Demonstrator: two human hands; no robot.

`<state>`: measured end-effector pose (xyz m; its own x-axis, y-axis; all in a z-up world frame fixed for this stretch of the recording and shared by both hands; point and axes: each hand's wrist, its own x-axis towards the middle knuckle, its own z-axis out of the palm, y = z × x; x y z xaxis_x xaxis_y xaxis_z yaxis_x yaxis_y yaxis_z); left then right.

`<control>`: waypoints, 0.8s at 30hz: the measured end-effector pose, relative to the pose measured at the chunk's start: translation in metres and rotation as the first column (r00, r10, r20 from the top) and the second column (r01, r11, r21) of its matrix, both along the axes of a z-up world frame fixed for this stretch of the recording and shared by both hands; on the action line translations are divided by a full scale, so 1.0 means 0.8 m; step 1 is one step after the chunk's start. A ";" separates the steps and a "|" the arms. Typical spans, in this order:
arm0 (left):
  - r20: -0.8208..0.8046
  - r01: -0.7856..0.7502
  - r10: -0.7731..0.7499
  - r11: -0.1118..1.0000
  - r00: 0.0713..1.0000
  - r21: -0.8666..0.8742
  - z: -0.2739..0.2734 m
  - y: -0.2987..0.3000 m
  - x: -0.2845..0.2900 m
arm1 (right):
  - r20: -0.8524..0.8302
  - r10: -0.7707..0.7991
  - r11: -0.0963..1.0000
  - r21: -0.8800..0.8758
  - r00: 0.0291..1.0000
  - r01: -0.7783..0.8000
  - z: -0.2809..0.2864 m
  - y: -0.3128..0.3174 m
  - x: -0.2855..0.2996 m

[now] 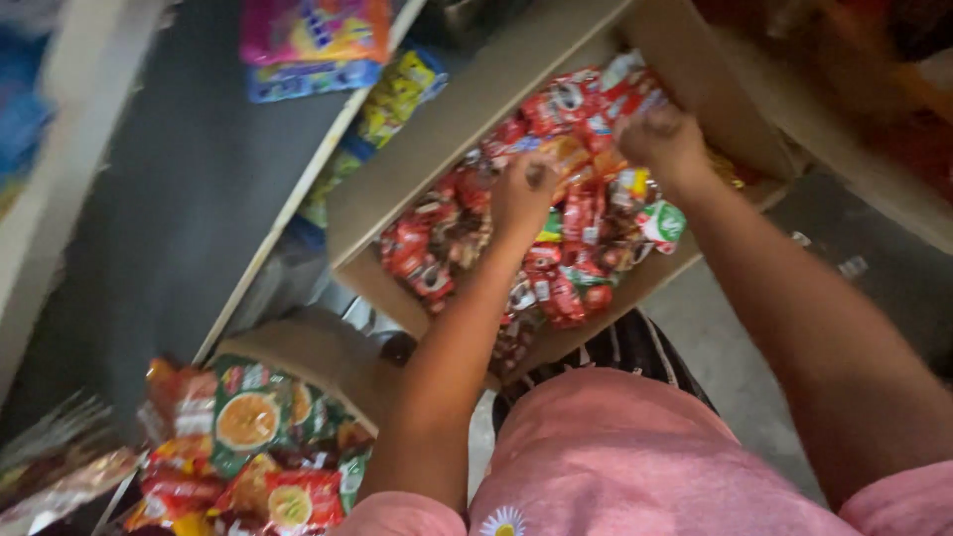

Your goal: Stocking and organizing various seasoning and snack packets on grocery shelves.

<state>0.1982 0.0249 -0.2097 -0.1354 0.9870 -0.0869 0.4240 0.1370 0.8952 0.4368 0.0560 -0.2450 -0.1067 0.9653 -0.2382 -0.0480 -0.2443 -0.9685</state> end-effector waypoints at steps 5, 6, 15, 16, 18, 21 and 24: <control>-0.121 0.206 -0.264 0.910 0.957 -0.359 -0.053 0.016 0.080 | -0.124 -0.189 0.904 -0.410 0.974 0.123 -0.067 -0.041 0.051; -0.116 0.213 -0.271 0.907 0.956 -0.365 -0.075 0.020 0.094 | -0.119 -0.196 0.900 -0.416 0.973 0.130 -0.091 -0.048 0.061; -0.266 0.285 -0.388 0.891 0.883 -0.355 -0.253 0.051 0.203 | 0.075 -0.104 0.880 -0.458 0.992 0.127 -0.194 -0.082 0.121; -0.299 0.270 -0.405 0.874 0.864 -0.405 -0.257 0.058 0.212 | 0.066 -0.095 0.864 -0.490 0.993 0.116 -0.182 -0.079 0.124; -0.325 0.259 -0.430 0.851 0.842 -0.456 -0.271 0.067 0.227 | 0.063 -0.093 0.844 -0.524 0.994 0.112 -0.177 -0.079 0.129; -0.367 0.189 -0.398 0.851 0.841 -0.490 -0.291 0.071 0.244 | 0.111 -0.088 0.857 -0.497 0.990 0.132 -0.190 -0.085 0.137; -0.393 0.117 -0.406 0.803 0.825 -0.585 -0.263 0.080 0.254 | 0.084 -0.062 0.841 -0.533 0.995 0.097 -0.192 -0.079 0.138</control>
<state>0.4015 0.0891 -0.4205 -0.0447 0.8093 -0.5856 0.8611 0.3284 0.3881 0.5476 -0.0071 -0.3987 -0.0037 0.6900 -0.7238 -0.0352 -0.7235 -0.6894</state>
